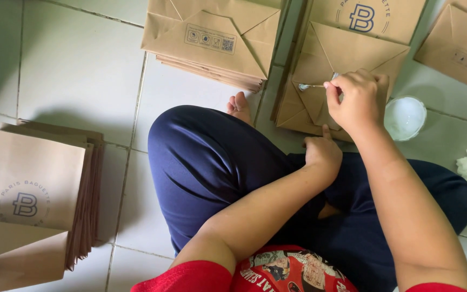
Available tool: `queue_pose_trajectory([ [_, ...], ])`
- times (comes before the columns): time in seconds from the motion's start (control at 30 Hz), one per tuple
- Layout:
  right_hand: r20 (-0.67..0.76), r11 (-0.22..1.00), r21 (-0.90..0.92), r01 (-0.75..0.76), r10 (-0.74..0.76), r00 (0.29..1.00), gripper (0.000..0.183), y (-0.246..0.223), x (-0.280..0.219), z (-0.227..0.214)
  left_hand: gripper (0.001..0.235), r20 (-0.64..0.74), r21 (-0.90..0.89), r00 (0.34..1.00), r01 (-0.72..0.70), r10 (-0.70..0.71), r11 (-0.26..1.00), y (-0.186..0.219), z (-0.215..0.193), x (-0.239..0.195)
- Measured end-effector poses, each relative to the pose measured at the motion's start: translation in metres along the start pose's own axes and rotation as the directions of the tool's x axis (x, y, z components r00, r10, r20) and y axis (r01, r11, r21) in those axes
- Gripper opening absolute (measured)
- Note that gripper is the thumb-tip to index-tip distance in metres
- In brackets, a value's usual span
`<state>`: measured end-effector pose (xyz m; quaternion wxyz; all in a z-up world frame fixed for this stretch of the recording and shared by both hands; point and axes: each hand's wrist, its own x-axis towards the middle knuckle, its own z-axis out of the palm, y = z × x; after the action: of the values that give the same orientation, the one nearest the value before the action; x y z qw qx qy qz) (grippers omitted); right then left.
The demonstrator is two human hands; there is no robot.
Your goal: The person sits on the floor and assembles flat paper bags by folding them into shape. They use a small brush to apply white glue from a container onto the bag's flaps and seams, then press the glued areas together to secure the structure.
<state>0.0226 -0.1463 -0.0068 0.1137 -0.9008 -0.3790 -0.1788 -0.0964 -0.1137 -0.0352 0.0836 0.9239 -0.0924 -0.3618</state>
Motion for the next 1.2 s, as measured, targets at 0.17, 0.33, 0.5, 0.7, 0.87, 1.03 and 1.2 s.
queue_pose_trajectory([
  [0.17, 0.042, 1.0, 0.023, 0.021, -0.022, 0.999, 0.02, 0.006, -0.006, 0.004, 0.049, 0.023, -0.008, 1.0, 0.007, -0.007, 1.0, 0.001, 0.002, 0.006],
  [0.33, 0.074, 0.998, 0.055, 0.028, -0.032, 0.997, 0.019, 0.007, -0.011, 0.001, 0.049, 0.032, 0.004, 0.999, 0.007, -0.007, 1.0, 0.001, 0.001, 0.006],
  [0.5, 0.144, 0.985, 0.173, 0.014, -0.04, 0.989, 0.024, 0.005, -0.007, -0.012, 0.046, 0.059, -0.002, 0.998, -0.003, 0.003, 1.0, -0.001, -0.006, -0.002],
  [0.7, 0.19, 0.983, 0.184, 0.005, -0.041, 0.981, 0.025, 0.018, -0.031, -0.005, 0.044, 0.054, -0.023, 0.998, 0.009, -0.008, 1.0, 0.001, 0.003, 0.008],
  [0.87, 0.204, 0.976, 0.213, -0.04, -0.005, 0.979, 0.025, 0.01, -0.039, -0.024, 0.046, 0.046, 0.013, 0.999, 0.004, -0.005, 1.0, 0.001, 0.0, 0.004],
  [1.03, 0.2, 0.975, 0.212, -0.065, 0.022, 0.98, 0.026, 0.009, -0.054, -0.033, 0.046, 0.031, 0.021, 0.999, 0.01, -0.011, 1.0, 0.002, -0.001, 0.004],
  [1.2, 0.027, 0.97, 0.231, 0.073, -0.081, 0.996, 0.021, 0.006, -0.06, -0.029, 0.048, 0.038, -0.019, 0.999, 0.031, -0.031, 0.999, 0.003, 0.001, 0.006],
])
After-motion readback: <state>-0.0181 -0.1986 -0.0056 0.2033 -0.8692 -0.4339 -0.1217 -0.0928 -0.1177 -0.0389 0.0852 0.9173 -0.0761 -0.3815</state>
